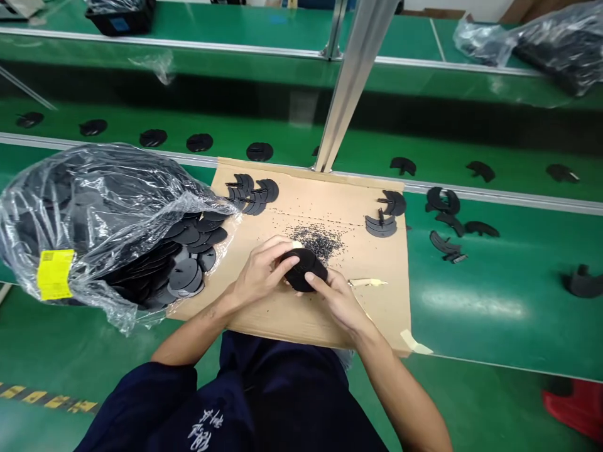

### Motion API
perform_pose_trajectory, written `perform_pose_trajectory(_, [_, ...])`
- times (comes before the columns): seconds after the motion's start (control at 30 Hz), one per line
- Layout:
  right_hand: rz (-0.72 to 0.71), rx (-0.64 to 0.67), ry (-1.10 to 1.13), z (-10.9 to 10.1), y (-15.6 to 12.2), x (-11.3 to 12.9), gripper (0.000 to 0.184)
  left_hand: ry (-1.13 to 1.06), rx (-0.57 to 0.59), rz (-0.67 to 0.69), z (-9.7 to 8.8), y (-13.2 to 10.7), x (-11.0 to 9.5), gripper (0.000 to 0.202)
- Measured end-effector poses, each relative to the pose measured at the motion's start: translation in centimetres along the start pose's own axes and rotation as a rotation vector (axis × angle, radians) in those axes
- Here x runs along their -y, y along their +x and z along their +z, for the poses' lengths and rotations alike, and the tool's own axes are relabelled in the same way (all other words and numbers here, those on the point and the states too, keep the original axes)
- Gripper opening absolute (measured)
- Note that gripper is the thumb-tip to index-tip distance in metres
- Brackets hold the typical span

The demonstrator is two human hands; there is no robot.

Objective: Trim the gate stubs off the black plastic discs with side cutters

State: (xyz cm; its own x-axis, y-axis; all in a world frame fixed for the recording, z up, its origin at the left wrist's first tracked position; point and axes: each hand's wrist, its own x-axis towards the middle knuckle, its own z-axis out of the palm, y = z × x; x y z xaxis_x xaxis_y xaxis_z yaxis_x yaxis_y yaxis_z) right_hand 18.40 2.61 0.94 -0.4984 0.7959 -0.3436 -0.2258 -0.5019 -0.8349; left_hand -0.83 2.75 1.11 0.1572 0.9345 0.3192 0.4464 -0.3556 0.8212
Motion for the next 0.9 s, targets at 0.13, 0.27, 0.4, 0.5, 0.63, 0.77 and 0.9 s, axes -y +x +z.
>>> perform_pose_trajectory(0.13, [-0.047,-0.016,-0.08,0.1,-0.2,-0.2,0.039,0.064,-0.009,0.042,0.0,-0.5,-0.5,0.017])
perform_pose_trajectory(0.27, [-0.078,-0.034,-0.099,0.7,0.0,-0.2,0.043,0.133,-0.057,0.063,0.3,-1.1,-1.0,0.016])
perform_pose_trajectory(0.4, [-0.104,-0.052,-0.117,0.8,-0.2,-0.5,0.041,0.112,-0.064,0.046,0.7,-1.5,-1.2,0.018])
perform_pose_trajectory(0.5, [-0.157,-0.079,-0.179,0.5,-0.5,-0.6,0.039,0.033,-0.073,-0.039,1.0,-1.5,-1.3,0.025])
perform_pose_trajectory(0.63, [-0.313,-0.111,-0.32,0.1,-1.0,-0.6,0.037,-0.105,-0.061,-0.048,1.2,-1.3,-1.5,0.025])
perform_pose_trajectory(0.77, [-0.477,-0.207,-0.461,0.0,-1.5,-1.0,0.027,-0.089,-0.085,0.116,1.1,-1.5,-2.0,0.02])
perform_pose_trajectory(0.9, [-0.708,-0.269,-0.671,-0.2,-1.9,-0.8,0.016,0.01,-0.086,0.241,0.9,-1.8,-2.5,0.02])
